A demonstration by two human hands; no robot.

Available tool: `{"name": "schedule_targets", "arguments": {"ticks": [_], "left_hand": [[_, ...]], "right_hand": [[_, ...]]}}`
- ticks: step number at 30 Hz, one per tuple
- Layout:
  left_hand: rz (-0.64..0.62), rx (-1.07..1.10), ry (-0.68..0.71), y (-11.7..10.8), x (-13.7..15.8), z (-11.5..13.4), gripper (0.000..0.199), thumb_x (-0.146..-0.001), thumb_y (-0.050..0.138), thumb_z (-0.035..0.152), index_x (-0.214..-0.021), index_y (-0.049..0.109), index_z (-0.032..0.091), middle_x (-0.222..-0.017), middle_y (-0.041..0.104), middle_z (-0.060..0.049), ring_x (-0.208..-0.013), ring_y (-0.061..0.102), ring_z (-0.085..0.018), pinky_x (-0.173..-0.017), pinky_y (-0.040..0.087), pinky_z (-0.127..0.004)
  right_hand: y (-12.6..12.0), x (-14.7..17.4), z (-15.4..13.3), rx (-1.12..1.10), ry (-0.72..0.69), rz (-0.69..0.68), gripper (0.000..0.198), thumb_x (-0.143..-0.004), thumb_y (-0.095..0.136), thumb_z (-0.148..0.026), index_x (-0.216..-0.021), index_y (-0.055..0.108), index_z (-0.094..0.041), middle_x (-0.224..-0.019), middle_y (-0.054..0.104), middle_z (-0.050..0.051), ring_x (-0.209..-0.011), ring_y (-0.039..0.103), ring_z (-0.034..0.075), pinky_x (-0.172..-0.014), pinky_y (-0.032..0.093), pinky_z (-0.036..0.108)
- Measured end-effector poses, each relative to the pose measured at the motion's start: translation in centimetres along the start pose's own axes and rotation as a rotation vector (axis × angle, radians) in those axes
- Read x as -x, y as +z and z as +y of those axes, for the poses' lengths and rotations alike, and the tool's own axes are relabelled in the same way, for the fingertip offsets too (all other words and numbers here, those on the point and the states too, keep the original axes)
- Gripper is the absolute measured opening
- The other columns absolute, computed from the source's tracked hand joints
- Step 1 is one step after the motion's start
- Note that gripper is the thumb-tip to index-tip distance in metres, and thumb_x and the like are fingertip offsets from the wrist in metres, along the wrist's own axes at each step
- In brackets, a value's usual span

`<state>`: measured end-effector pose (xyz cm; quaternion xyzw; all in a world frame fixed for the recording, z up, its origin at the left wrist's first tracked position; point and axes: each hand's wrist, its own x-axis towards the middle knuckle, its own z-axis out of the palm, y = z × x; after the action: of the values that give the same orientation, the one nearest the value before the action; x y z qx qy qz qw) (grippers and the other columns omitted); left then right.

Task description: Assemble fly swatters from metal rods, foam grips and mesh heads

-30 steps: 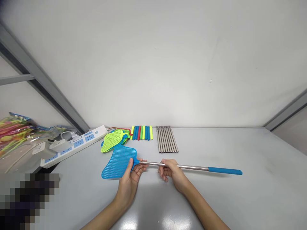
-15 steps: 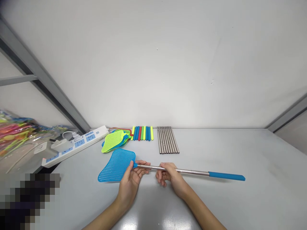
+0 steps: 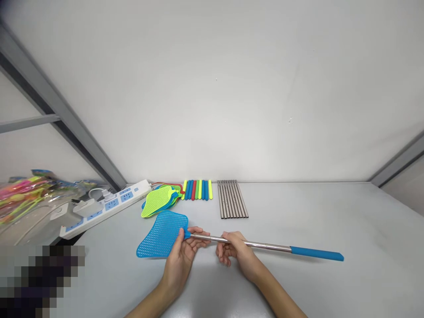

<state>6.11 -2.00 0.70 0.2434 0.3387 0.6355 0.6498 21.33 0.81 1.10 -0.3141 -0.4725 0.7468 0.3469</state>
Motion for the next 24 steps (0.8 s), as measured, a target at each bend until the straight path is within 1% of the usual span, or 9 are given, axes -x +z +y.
{"name": "schedule_targets", "arguments": {"ticks": [3, 7, 10, 15, 19, 24], "left_hand": [[-0.036, 0.019, -0.047, 0.2, 0.5, 0.1, 0.032, -0.083, 0.034, 0.036, -0.086, 0.055, 0.011, -0.088, 0.063, -0.014, -0.085, 0.056, -0.024, -0.079, 0.035, -0.038], [-0.086, 0.054, -0.112, 0.4, 1.1, 0.1, 0.034, -0.085, 0.029, 0.036, -0.093, 0.053, 0.014, -0.104, 0.058, -0.013, -0.099, 0.05, -0.023, -0.087, 0.029, -0.039], [-0.13, 0.103, -0.119, 0.3, 1.2, -0.1, 0.037, -0.086, 0.025, 0.035, -0.096, 0.053, 0.013, -0.11, 0.055, -0.012, -0.106, 0.046, -0.023, -0.094, 0.023, -0.04], [-0.158, 0.141, -0.102, 0.2, 1.1, -0.3, 0.038, -0.086, 0.023, 0.033, -0.096, 0.054, 0.013, -0.111, 0.054, -0.011, -0.108, 0.044, -0.023, -0.098, 0.02, -0.04], [-0.179, 0.114, -0.106, 0.3, 1.2, -0.2, 0.04, -0.087, 0.02, 0.033, -0.098, 0.053, 0.013, -0.113, 0.053, -0.011, -0.109, 0.042, -0.023, -0.099, 0.018, -0.04], [-0.19, 0.062, -0.098, 0.5, 1.5, -0.2, 0.042, -0.087, 0.018, 0.034, -0.097, 0.053, 0.013, -0.113, 0.053, -0.011, -0.109, 0.042, -0.023, -0.099, 0.019, -0.041]], "right_hand": [[-0.1, 0.3, 0.1, -0.037, 0.039, -0.001, 0.044, -0.079, 0.033, -0.041, -0.05, 0.048, -0.012, -0.047, 0.045, 0.002, -0.041, 0.042, 0.009, -0.04, 0.027, 0.022], [-0.3, 0.5, 0.0, -0.086, 0.17, -0.068, 0.046, -0.08, 0.026, -0.044, -0.05, 0.044, -0.013, -0.044, 0.047, 0.003, -0.037, 0.041, 0.009, -0.036, 0.022, 0.02], [-0.2, 0.6, -0.1, -0.104, 0.228, -0.089, 0.048, -0.08, 0.023, -0.044, -0.048, 0.044, -0.014, -0.043, 0.051, 0.005, -0.036, 0.043, 0.01, -0.034, 0.02, 0.02], [-0.1, 0.5, 0.0, -0.12, 0.24, -0.147, 0.051, -0.08, 0.02, -0.043, -0.049, 0.047, -0.013, -0.044, 0.056, 0.008, -0.033, 0.043, 0.01, -0.033, 0.022, 0.02], [-0.2, 0.5, 0.3, -0.155, 0.239, -0.166, 0.053, -0.08, 0.019, -0.044, -0.047, 0.048, -0.013, -0.044, 0.057, 0.009, -0.034, 0.045, 0.01, -0.034, 0.024, 0.02], [-0.2, 0.6, 0.5, -0.181, 0.237, -0.175, 0.053, -0.079, 0.019, -0.043, -0.047, 0.047, -0.013, -0.045, 0.058, 0.009, -0.035, 0.047, 0.011, -0.034, 0.024, 0.02]]}}
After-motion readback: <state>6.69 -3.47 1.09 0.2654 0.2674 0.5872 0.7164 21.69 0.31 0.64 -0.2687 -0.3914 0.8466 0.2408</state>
